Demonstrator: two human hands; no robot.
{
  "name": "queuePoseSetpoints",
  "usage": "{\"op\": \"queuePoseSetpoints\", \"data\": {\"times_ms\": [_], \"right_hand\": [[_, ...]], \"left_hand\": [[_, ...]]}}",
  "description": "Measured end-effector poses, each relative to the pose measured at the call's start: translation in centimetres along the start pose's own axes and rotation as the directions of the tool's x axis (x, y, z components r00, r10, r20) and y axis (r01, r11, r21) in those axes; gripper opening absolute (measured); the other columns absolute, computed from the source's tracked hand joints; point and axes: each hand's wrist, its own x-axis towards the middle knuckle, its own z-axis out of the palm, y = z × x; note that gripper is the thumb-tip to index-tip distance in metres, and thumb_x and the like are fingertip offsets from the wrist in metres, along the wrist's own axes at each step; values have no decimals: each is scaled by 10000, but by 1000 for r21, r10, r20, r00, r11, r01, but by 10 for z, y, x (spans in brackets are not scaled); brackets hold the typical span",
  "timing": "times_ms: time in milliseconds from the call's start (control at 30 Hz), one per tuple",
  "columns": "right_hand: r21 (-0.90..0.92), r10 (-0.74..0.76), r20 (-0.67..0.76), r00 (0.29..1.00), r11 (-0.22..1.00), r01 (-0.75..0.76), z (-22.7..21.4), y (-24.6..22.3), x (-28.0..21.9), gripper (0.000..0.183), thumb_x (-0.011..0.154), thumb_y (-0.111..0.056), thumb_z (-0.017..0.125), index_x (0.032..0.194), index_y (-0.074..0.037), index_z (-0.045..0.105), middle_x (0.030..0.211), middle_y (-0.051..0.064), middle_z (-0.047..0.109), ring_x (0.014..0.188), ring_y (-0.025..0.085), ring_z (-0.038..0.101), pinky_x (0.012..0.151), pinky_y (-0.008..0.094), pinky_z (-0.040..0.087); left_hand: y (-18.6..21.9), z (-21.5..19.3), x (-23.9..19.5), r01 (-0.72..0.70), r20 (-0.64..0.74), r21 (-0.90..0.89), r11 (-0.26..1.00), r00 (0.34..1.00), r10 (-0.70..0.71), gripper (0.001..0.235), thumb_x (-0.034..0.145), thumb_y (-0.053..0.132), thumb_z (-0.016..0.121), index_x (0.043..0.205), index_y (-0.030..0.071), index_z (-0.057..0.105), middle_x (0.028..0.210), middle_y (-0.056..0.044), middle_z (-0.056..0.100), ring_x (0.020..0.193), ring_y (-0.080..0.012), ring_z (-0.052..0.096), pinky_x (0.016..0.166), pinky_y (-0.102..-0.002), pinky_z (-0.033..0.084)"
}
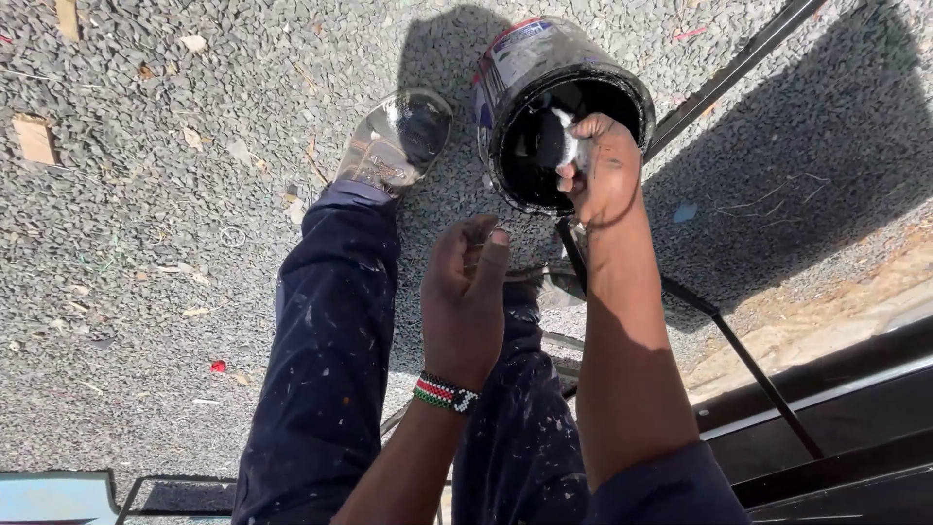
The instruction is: The person applies a black finish to a metal cabinet door using a white cloth, repeatedly dipping the cloth into a paint can. Later, the person pours a clear liquid from a white plastic jug into the paint can.
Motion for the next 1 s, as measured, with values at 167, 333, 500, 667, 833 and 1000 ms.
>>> {"op": "queuePoseSetpoints", "data": {"times_ms": [167, 333, 500, 667, 833, 1000], "right_hand": [[423, -259, 289, 921, 898, 120, -10, 34, -53, 164, 949, -19, 686, 1095, -24, 612, 866, 97, 605, 666, 216, 609, 487, 249, 358], [403, -347, 387, 854, 897, 181, 1, 48, -41, 240, 921, -89, 784, 1105, 16, 672, 857, 128, 599, 683, 268, 611, 528, 264, 348], [436, -412, 478, 776, 878, 198, -5, 65, 0, 175, 929, -158, 790, 1008, -44, 684, 850, 157, 621, 704, 273, 623, 557, 275, 354], [558, -496, 640, 587, 825, 89, 11, 88, 4, 190, 1118, -188, 735, 1135, -5, 687, 980, 164, 700, 848, 245, 731, 665, 190, 492], [680, -463, 609, 644, 723, -122, -47, 111, -101, 189, 1087, -132, 722, 1199, 20, 721, 1071, 236, 731, 988, 355, 744, 840, 350, 526], [856, -438, 450, 778, 459, -237, -195, 170, -229, 267, 1047, -60, 705, 1282, 52, 765, 1188, 329, 771, 1168, 498, 761, 1065, 555, 572]], "left_hand": [[9, 1, 9, -42, -76, 18, 999, 996, 43, 441, 1236, 449, 617, 1462, 96, 752, 1246, -171, 724, 1198, -347, 766, 994, -618, 644], [21, 2, 11, -54, -146, 79, 995, 987, 65, 431, 1227, 438, 625, 1428, 86, 770, 1167, -185, 741, 1137, -362, 773, 986, -636, 634], [19, 0, 15, -129, -245, 89, 988, 958, 148, 282, 1238, 350, 679, 1346, 123, 808, 1049, -109, 734, 1088, -231, 721, 980, -539, 632], [37, -1, 19, -203, -362, 23, 979, 911, 197, 242, 1222, 278, 722, 1306, 65, 799, 1011, -135, 707, 1012, -232, 760, 1018, -524, 647], [42, -3, 24, -219, -302, -82, 972, 935, 186, 271, 1252, 316, 657, 1193, 79, 777, 1105, -105, 819, 969, -179, 782, 932, -352, 631], [51, 33, -24, -187, -67, -117, 975, 981, 180, 257, 1250, 315, 725, 1121, 95, 761, 1115, -104, 857, 985, -170, 817, 940, -313, 644]]}}
